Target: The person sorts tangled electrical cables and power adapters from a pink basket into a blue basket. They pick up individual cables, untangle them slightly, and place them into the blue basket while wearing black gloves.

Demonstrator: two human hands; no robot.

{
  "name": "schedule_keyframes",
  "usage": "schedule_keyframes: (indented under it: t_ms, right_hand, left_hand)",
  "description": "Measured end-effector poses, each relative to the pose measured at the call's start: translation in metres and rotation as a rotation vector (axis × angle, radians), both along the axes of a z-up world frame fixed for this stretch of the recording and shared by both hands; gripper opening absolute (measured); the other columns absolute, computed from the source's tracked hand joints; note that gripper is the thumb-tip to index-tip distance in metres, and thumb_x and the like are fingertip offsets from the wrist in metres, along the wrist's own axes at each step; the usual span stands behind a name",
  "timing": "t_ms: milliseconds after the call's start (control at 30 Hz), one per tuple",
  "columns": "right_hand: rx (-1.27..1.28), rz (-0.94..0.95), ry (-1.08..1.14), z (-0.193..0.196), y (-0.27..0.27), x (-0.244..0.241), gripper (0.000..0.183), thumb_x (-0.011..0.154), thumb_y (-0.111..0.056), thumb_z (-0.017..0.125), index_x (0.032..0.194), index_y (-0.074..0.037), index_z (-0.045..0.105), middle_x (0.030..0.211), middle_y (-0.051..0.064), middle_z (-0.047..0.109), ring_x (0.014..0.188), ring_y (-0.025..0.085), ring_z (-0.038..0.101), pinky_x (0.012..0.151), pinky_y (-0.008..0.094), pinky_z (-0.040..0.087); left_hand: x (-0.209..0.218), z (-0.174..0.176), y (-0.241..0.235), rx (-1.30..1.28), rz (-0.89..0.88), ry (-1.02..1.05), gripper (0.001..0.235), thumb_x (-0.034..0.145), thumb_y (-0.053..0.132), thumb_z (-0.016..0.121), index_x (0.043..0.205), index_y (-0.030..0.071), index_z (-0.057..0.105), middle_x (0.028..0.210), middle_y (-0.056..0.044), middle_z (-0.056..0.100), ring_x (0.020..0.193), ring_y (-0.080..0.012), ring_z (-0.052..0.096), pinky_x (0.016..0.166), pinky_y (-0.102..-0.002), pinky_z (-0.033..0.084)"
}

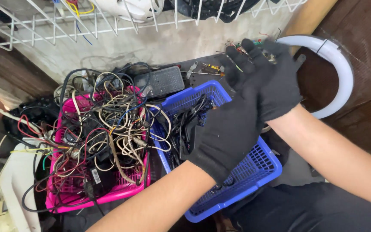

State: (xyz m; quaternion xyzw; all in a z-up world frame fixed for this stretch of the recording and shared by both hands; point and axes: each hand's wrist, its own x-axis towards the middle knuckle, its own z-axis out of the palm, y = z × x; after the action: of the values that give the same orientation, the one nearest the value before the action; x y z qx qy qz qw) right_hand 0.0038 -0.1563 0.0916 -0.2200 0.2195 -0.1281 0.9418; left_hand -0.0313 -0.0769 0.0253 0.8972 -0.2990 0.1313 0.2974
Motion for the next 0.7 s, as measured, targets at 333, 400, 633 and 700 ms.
schedule_keyframes:
  t_ms: [333,400,633,700]
  right_hand:
    - [-0.114,0.504,-0.012,-0.038,-0.018,0.003,0.087,0.056,-0.091,0.042,0.090,-0.016,0.069,0.094,0.011,0.068,0.088,0.040,0.065,0.081,0.051,0.047]
    - [-0.329,0.419,-0.048,-0.028,-0.012,-0.003,0.015,0.083,-0.018,0.066,0.097,-0.013,0.067,0.104,0.005,0.067,0.098,0.031,0.069,0.093,0.045,0.059]
    - [-0.538,0.451,-0.127,-0.069,-0.007,0.027,0.013,0.086,-0.003,0.055,0.097,-0.002,0.063,0.101,0.015,0.068,0.099,0.033,0.071,0.094,0.044,0.061]
    - [-0.721,0.820,0.198,-0.080,0.007,0.041,0.024,0.092,-0.026,0.064,0.096,-0.003,0.069,0.096,0.010,0.073,0.093,0.023,0.073,0.086,0.035,0.060]
  left_hand:
    - [-0.061,-0.063,-0.032,0.254,-0.116,-0.085,0.013,0.080,0.024,0.073,0.068,0.021,0.072,0.062,-0.004,0.066,0.052,-0.0305,0.065,0.048,-0.044,0.045]
    - [-0.082,-0.071,-0.047,0.149,0.369,-0.309,0.009,0.080,0.009,0.064,0.073,0.013,0.067,0.055,-0.009,0.054,0.037,-0.0268,0.053,0.026,-0.043,0.036]
    - [-0.033,0.013,0.005,0.337,-0.114,0.115,0.016,0.082,0.030,0.062,0.074,0.023,0.074,0.065,0.001,0.069,0.063,-0.0293,0.068,0.055,-0.049,0.048]
    - [-0.016,0.026,0.024,0.365,-0.227,0.283,0.040,0.085,0.038,0.052,0.094,0.010,0.080,0.091,-0.015,0.078,0.081,-0.0439,0.072,0.070,-0.058,0.053]
